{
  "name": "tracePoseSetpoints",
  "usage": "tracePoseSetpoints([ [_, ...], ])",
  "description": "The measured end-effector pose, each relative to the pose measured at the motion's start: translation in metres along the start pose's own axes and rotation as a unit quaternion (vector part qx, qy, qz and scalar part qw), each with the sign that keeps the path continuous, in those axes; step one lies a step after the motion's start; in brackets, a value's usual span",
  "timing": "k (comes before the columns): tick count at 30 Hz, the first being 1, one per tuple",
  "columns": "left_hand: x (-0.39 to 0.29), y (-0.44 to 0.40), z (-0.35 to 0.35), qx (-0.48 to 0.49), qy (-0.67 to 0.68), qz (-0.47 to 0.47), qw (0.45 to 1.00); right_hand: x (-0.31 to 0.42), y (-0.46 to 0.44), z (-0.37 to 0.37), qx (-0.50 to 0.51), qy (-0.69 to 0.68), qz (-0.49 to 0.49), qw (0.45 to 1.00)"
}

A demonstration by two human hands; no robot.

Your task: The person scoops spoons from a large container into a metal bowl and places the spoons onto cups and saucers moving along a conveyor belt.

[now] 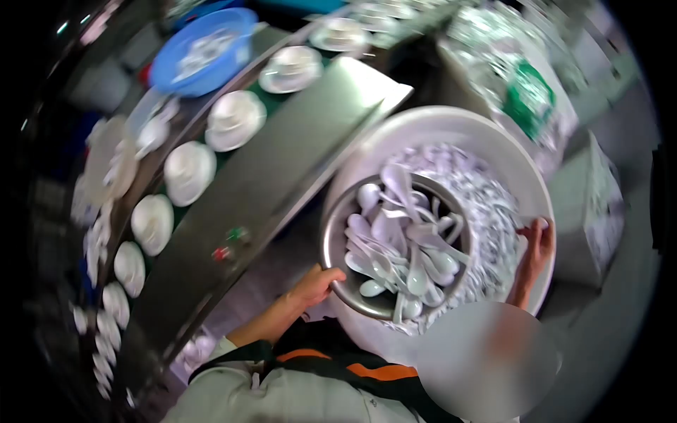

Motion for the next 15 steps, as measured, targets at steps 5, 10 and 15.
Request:
tracePoseSetpoints([
  [5, -0.02, 0.163, 0.105, -0.088, 0.008, -0.035, 0.996, 0.043, 0.042, -0.161, 0.166, -0.12, -0.046, 0.978],
  [10, 0.018, 0.3, 0.188, -0.222, 0.071, -0.092, 0.968, 0.07, 0.154, -0.356, 0.54, -0.177, -0.094, 0.818],
  [15, 0.063, 0.386, 0.25, -0.313, 0.104, -0.094, 0.939, 0.094, 0.317, -0.517, 0.799, -0.143, 0.008, 0.584],
])
Point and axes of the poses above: each hand's wrist, its own y-axis away from the middle knuckle, its own z-axis out of the back of the hand, x = y × z, the point moved 2 cm from there along -y, towards the middle knuckle, and after that the axes turned 10 degrees about -y, right-handed, at the moved point
